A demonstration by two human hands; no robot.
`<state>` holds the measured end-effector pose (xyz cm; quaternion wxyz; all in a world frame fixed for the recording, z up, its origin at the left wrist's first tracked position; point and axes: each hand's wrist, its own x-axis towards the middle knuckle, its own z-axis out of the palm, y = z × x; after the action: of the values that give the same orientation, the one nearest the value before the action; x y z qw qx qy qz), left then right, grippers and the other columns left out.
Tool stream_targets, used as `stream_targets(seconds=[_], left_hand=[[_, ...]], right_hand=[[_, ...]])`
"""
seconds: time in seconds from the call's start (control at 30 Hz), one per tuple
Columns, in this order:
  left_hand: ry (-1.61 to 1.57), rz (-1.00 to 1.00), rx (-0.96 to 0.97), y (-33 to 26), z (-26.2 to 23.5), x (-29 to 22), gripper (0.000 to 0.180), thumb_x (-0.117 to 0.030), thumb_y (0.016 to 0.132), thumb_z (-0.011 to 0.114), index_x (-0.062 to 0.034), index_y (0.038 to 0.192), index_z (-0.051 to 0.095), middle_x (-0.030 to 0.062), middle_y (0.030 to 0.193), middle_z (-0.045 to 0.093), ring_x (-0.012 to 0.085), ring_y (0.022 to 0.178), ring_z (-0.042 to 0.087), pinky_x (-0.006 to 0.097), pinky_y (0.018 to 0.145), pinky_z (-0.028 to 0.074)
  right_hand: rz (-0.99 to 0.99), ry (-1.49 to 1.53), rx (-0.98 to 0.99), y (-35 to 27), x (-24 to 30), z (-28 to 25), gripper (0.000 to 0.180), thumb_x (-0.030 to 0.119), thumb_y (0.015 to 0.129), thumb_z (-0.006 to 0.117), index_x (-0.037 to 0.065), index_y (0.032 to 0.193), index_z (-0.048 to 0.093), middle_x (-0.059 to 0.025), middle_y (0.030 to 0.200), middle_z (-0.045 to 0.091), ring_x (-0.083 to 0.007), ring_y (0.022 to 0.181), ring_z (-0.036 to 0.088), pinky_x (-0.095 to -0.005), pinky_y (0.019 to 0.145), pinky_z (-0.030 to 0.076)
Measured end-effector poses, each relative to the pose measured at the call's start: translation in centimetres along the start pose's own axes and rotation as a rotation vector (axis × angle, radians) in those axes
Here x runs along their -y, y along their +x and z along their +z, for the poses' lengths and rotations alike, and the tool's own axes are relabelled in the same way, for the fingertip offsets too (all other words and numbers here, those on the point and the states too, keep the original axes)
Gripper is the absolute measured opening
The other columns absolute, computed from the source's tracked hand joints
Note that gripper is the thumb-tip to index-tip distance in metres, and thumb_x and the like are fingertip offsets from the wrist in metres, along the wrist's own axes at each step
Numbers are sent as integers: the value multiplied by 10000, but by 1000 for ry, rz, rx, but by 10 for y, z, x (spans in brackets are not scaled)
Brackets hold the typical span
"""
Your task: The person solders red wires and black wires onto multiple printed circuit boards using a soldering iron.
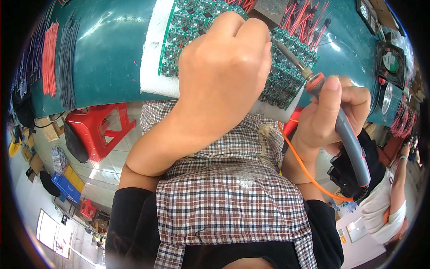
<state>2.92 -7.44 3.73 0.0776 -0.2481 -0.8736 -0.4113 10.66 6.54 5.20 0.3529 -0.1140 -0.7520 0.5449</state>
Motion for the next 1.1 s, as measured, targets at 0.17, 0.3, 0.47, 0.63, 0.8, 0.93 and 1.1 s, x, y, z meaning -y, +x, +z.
stream_targets(seconds=[0.17,0.3,0.47,0.63,0.8,0.93,1.1], left_hand=[[-10,8,-15,0,-5,-1,87,-25,805,746,-68,855,690,24,784,616,103,531,559,254,511,441],[9,-5,-11,0,-3,-4,90,-27,800,751,-74,853,693,21,784,616,95,526,569,250,500,441],[31,-15,-3,0,-3,-5,93,-35,796,757,-79,852,697,15,782,619,95,509,564,252,490,434],[26,-1,-12,0,-3,-4,97,-35,792,757,-79,854,697,15,779,622,98,506,564,256,486,432],[32,10,-3,0,-1,-3,103,-28,794,758,-74,862,696,22,781,624,109,513,569,258,493,439],[5,30,-22,-1,2,0,103,-20,797,755,-68,866,694,28,787,626,116,544,586,259,498,443],[-10,7,10,0,-9,-3,94,-15,812,743,-60,875,691,29,807,626,112,607,619,249,522,450]], right_hand=[[-43,27,-47,1,0,-2,290,-49,883,665,65,817,407,-8,601,481,-47,522,391,-214,510,322],[-39,36,-58,3,-1,-1,292,-56,878,663,64,806,407,-6,594,476,-47,514,387,-214,503,317],[-28,8,-28,2,-2,-1,293,-60,876,664,62,807,407,-1,594,471,-47,513,382,-213,504,309],[-35,7,-14,5,-2,-2,290,-70,874,664,57,797,415,1,595,470,-45,517,382,-210,504,303],[-6,-2,-6,9,0,-3,288,-71,874,663,55,790,418,-4,597,478,-44,521,386,-207,507,310],[-4,7,8,9,0,-3,283,-72,874,659,53,793,418,-9,603,494,-45,524,391,-205,512,321],[-23,33,-39,8,2,-4,281,-48,887,660,64,801,417,-9,605,495,-48,529,392,-214,516,326]])
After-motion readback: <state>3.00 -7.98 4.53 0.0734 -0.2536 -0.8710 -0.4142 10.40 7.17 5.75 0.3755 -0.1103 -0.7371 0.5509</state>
